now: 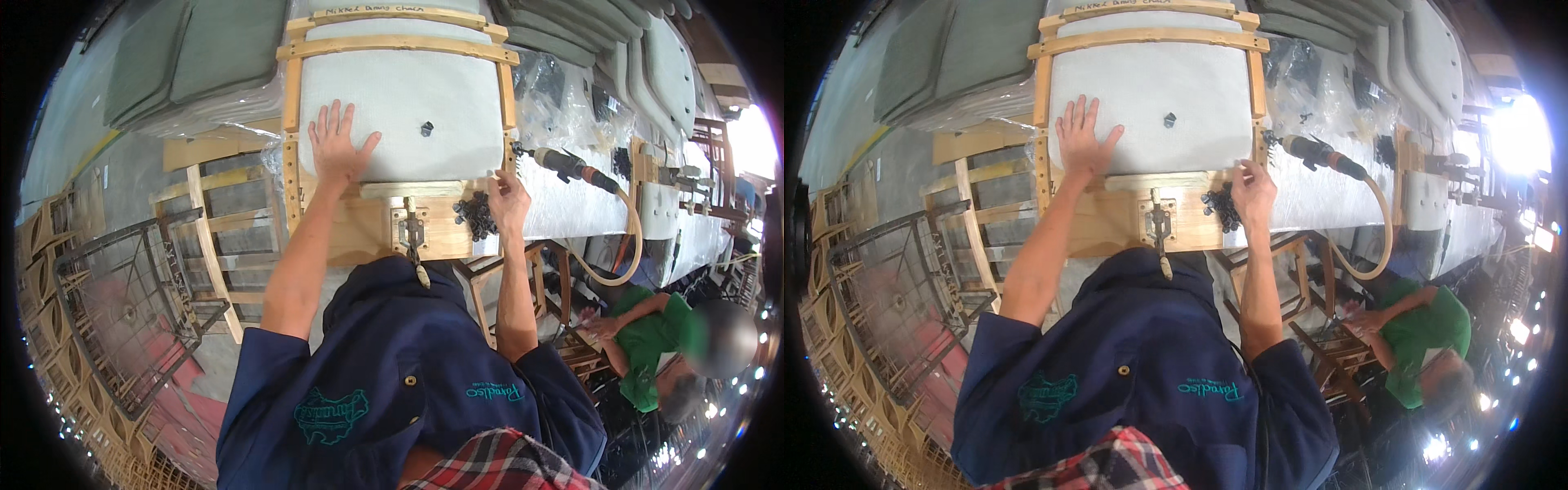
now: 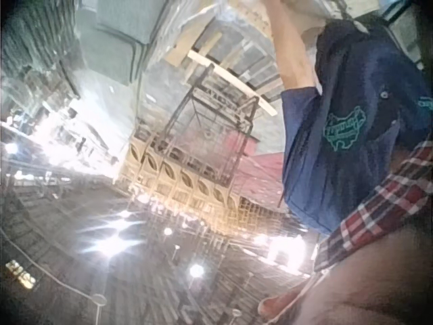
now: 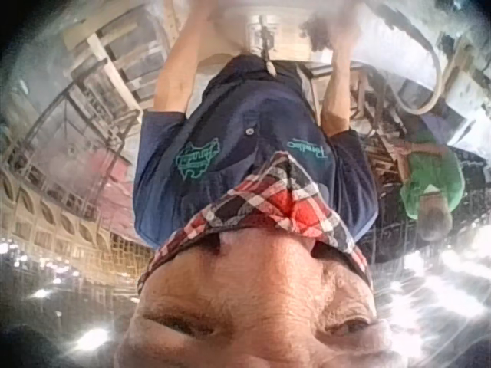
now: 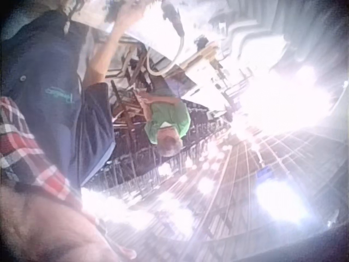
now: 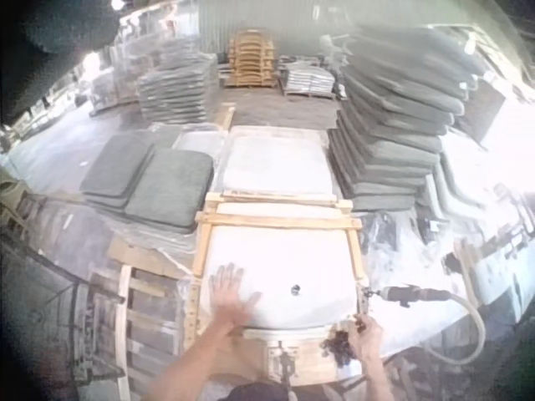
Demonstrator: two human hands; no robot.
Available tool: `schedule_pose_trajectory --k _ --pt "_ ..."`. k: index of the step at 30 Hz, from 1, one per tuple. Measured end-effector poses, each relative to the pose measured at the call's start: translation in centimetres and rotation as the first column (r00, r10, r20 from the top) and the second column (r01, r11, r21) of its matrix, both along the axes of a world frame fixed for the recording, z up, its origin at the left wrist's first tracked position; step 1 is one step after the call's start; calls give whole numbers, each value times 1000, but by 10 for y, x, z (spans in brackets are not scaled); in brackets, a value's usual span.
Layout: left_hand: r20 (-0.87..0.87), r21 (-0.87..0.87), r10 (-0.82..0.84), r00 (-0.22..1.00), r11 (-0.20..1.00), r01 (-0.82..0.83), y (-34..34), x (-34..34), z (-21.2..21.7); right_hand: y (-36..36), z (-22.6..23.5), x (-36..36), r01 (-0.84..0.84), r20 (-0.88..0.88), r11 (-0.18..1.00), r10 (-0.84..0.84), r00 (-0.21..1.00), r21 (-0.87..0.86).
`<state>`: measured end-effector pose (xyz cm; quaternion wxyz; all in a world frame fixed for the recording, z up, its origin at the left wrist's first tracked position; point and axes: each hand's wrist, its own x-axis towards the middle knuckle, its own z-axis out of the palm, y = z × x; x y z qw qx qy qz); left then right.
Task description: The person places a white cushion onto a wooden chair frame, aligns it, and uses a pneumatic drill to fasten screws into the frame. They repeat this process for another cushion, securing each with multiple screws.
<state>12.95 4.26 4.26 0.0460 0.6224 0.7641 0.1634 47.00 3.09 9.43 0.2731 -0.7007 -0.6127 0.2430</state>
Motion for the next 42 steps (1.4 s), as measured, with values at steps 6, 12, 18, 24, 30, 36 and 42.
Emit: schedule_pose_trajectory --k 6,12,18,24,30,36,42 --pt "-21 0 2 1000 1000 -2 6 -4 -6 7 -15 18 -170 219 985 161 962 23" --pt "-41 7 -5 999 1000 5 9 -6 -11 -8 -29 27 -219 261 962 256 931 -162" --pt "-17 49 -9 1000 999 10 7 -7 -11 -6 -55 7 -157 373 964 229 899 -213" --pt "10 64 -19 1000 998 19 7 -5 -8 7 -61 14 -239 398 942 317 861 -234" --pt "14 41 -6 1000 999 5 6 -6 -13 2 -36 2 -138 191 930 212 958 -340" --pt "10 108 -41 999 993 40 4 -8 -16 33 -20 -76 -163 -272 986 147 951 -37" --pt "47 162 -213 976 966 203 -11 35 -11 40 -36 -103 -136 -53 947 157 986 291"
